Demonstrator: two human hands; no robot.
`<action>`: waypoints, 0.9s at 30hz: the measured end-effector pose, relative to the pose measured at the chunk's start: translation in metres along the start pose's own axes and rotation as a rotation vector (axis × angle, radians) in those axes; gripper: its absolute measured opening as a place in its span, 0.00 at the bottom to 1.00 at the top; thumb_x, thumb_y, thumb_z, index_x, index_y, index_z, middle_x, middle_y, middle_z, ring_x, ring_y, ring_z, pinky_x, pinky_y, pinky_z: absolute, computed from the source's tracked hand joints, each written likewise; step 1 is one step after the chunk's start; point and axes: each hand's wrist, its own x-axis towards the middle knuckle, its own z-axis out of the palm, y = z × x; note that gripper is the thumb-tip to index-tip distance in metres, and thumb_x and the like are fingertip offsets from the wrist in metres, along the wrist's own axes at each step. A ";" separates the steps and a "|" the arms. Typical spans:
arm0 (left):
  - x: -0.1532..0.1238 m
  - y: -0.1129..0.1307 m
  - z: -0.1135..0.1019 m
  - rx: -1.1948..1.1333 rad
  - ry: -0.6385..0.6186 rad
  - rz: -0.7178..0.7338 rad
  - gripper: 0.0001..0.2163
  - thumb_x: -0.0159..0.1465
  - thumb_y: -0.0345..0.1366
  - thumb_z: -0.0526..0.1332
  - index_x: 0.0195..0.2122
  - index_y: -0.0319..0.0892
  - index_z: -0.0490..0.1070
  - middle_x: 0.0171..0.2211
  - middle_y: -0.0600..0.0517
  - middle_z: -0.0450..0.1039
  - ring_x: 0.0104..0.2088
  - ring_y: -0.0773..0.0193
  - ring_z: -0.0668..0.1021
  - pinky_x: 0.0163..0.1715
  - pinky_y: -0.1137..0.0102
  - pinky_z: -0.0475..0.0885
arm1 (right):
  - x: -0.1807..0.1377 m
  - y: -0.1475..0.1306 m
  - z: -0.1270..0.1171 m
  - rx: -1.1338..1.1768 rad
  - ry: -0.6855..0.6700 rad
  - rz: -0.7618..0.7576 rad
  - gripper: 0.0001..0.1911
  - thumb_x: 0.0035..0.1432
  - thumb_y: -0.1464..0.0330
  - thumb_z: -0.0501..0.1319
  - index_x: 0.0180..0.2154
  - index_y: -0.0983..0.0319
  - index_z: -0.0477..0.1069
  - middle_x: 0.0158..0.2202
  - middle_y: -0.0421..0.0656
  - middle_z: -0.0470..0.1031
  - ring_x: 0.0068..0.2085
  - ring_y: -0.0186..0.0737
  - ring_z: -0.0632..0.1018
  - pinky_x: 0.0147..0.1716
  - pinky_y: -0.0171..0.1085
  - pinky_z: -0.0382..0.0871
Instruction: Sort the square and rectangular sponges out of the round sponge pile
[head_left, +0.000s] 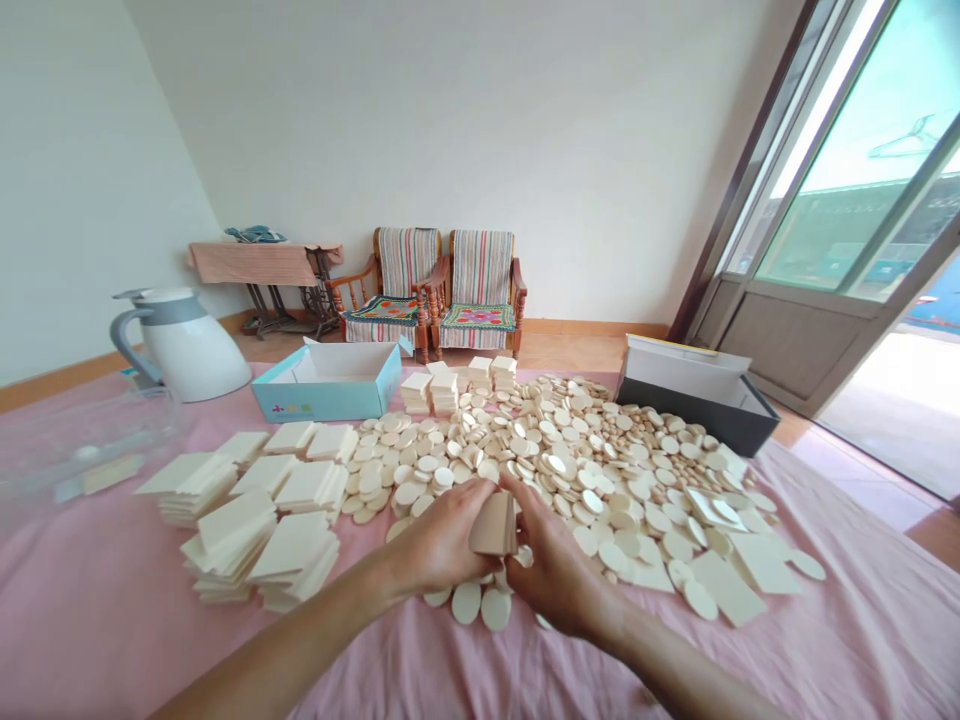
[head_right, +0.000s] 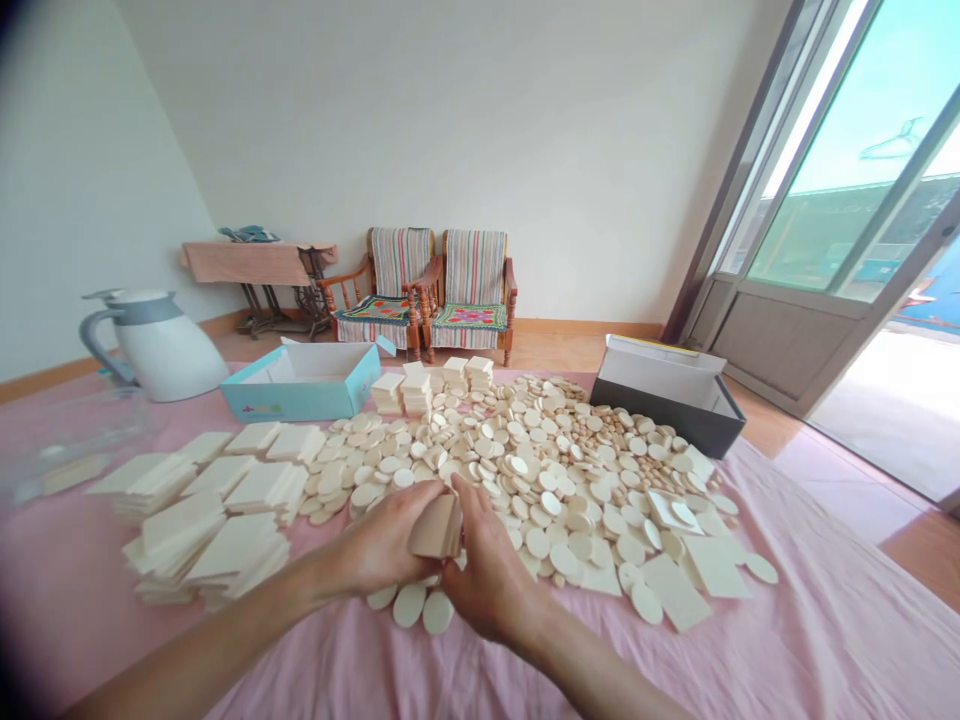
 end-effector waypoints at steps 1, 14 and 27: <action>-0.001 0.000 0.000 0.006 0.001 0.008 0.16 0.47 0.31 0.67 0.37 0.43 0.65 0.36 0.52 0.71 0.36 0.59 0.75 0.33 0.69 0.67 | 0.000 -0.001 0.002 0.019 -0.001 -0.026 0.43 0.43 0.82 0.56 0.62 0.59 0.53 0.59 0.52 0.63 0.58 0.51 0.68 0.54 0.51 0.66; -0.041 -0.045 -0.125 0.346 0.233 -0.104 0.26 0.54 0.45 0.67 0.51 0.42 0.63 0.50 0.47 0.71 0.48 0.54 0.74 0.46 0.66 0.67 | -0.005 0.012 -0.024 0.048 -0.066 -0.070 0.29 0.60 0.68 0.55 0.62 0.51 0.52 0.64 0.48 0.51 0.51 0.43 0.74 0.47 0.45 0.75; -0.035 -0.163 -0.211 0.457 -0.038 -0.358 0.23 0.47 0.37 0.67 0.45 0.38 0.70 0.41 0.54 0.74 0.38 0.60 0.74 0.38 0.74 0.66 | -0.017 0.054 -0.040 0.004 -0.027 0.081 0.21 0.63 0.60 0.55 0.56 0.53 0.60 0.57 0.49 0.64 0.47 0.43 0.78 0.40 0.39 0.78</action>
